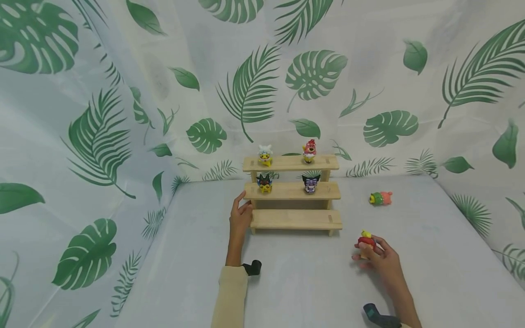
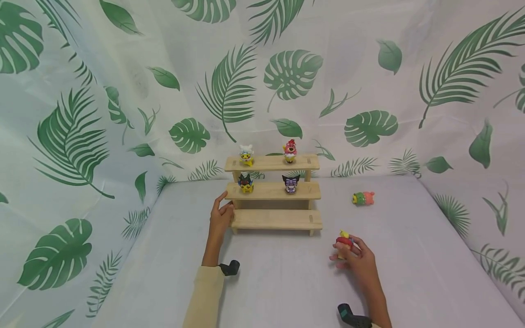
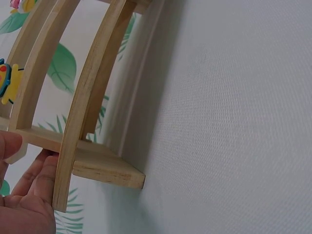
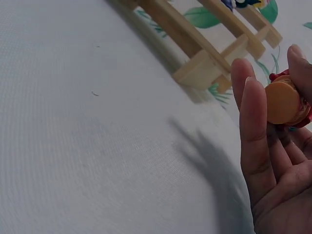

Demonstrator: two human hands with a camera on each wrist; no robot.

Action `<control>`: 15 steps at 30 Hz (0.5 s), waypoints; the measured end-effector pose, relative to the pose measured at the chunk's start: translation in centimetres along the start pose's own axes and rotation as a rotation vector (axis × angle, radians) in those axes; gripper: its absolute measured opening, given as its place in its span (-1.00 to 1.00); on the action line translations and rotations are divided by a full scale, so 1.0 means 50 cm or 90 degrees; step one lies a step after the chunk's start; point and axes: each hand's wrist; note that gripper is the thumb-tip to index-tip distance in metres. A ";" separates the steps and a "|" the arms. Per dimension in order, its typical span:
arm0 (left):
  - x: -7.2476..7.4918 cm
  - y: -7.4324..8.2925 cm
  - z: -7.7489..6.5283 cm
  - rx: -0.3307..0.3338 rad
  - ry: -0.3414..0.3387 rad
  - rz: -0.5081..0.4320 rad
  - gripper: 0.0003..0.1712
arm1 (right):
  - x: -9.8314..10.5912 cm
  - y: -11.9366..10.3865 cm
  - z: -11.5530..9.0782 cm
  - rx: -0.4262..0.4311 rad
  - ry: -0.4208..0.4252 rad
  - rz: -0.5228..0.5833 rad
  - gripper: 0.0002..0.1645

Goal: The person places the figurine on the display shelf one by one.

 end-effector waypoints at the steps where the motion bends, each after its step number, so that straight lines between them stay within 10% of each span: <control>1: 0.000 0.000 0.000 0.000 -0.001 0.001 -0.42 | -0.001 0.001 0.000 0.004 -0.002 0.002 -0.17; 15: 0.001 0.004 -0.002 0.003 0.003 0.019 -0.43 | -0.013 -0.004 -0.007 0.007 0.045 0.006 -0.17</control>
Point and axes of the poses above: each hand's wrist, its own z-axis towards the middle knuckle, its own x-axis out of the back of the hand, y = z × x, and after that the axes turned 8 degrees about y, right-handed
